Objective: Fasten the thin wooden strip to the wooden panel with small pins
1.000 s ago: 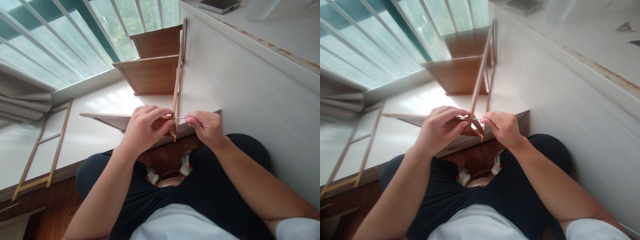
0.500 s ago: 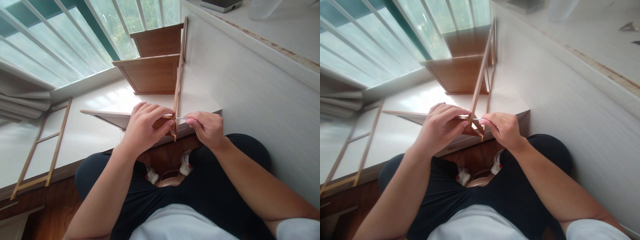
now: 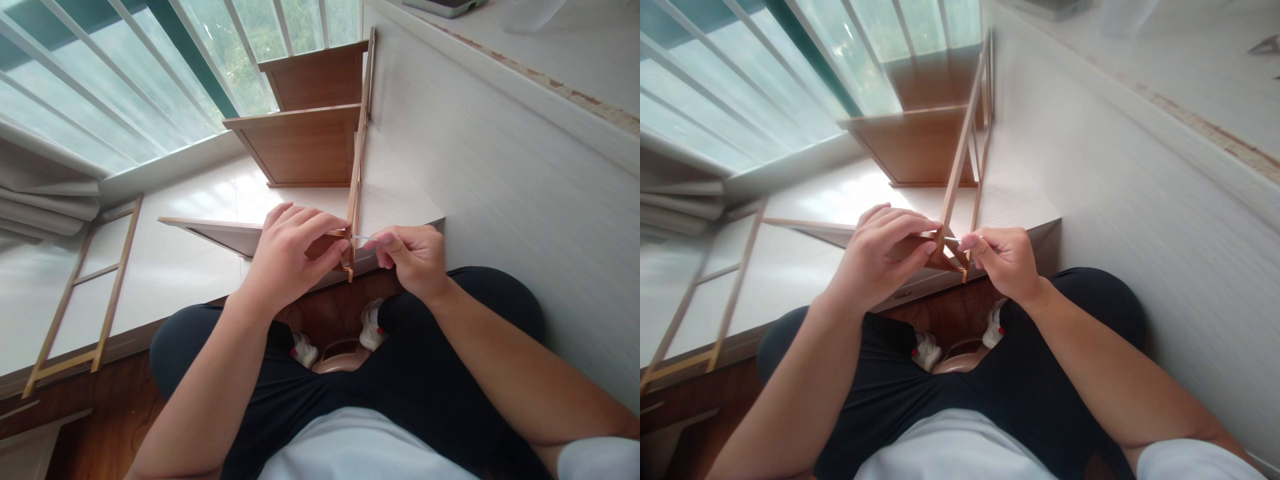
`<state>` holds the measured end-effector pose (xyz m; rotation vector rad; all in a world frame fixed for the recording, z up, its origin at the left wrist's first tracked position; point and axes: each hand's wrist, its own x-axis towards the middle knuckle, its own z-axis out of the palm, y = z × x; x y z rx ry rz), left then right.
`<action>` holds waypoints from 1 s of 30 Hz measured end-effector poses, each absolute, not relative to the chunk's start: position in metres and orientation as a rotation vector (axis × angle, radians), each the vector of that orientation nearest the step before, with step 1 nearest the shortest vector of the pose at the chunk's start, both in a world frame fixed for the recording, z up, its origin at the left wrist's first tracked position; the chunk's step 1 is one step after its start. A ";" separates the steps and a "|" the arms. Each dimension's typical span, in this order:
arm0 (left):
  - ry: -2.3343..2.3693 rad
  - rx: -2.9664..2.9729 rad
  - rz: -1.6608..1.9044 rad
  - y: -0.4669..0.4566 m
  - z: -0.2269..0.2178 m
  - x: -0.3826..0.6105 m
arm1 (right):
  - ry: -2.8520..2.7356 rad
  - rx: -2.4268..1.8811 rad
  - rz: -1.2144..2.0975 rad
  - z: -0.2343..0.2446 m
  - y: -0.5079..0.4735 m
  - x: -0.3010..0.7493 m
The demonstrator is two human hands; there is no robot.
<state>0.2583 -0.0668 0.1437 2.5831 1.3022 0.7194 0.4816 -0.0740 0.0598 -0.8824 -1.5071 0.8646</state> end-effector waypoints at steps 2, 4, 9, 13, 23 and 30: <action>1.306 2.584 0.725 -0.067 0.143 0.258 | -1.417 -0.913 1.021 0.062 -0.074 0.480; 1.287 2.595 0.734 -0.066 0.143 0.257 | -1.303 -0.909 1.204 0.064 -0.074 0.477; 1.257 2.617 0.761 -0.064 0.142 0.257 | -1.081 -0.824 1.622 0.068 -0.068 0.475; 1.271 2.615 0.756 -0.065 0.142 0.258 | -0.988 -0.766 1.836 0.071 -0.065 0.476; 1.254 2.606 0.748 -0.064 0.143 0.258 | -1.105 -0.759 1.770 0.078 -0.070 0.476; 1.246 2.612 0.743 -0.065 0.144 0.257 | -1.049 -0.747 1.749 0.078 -0.070 0.476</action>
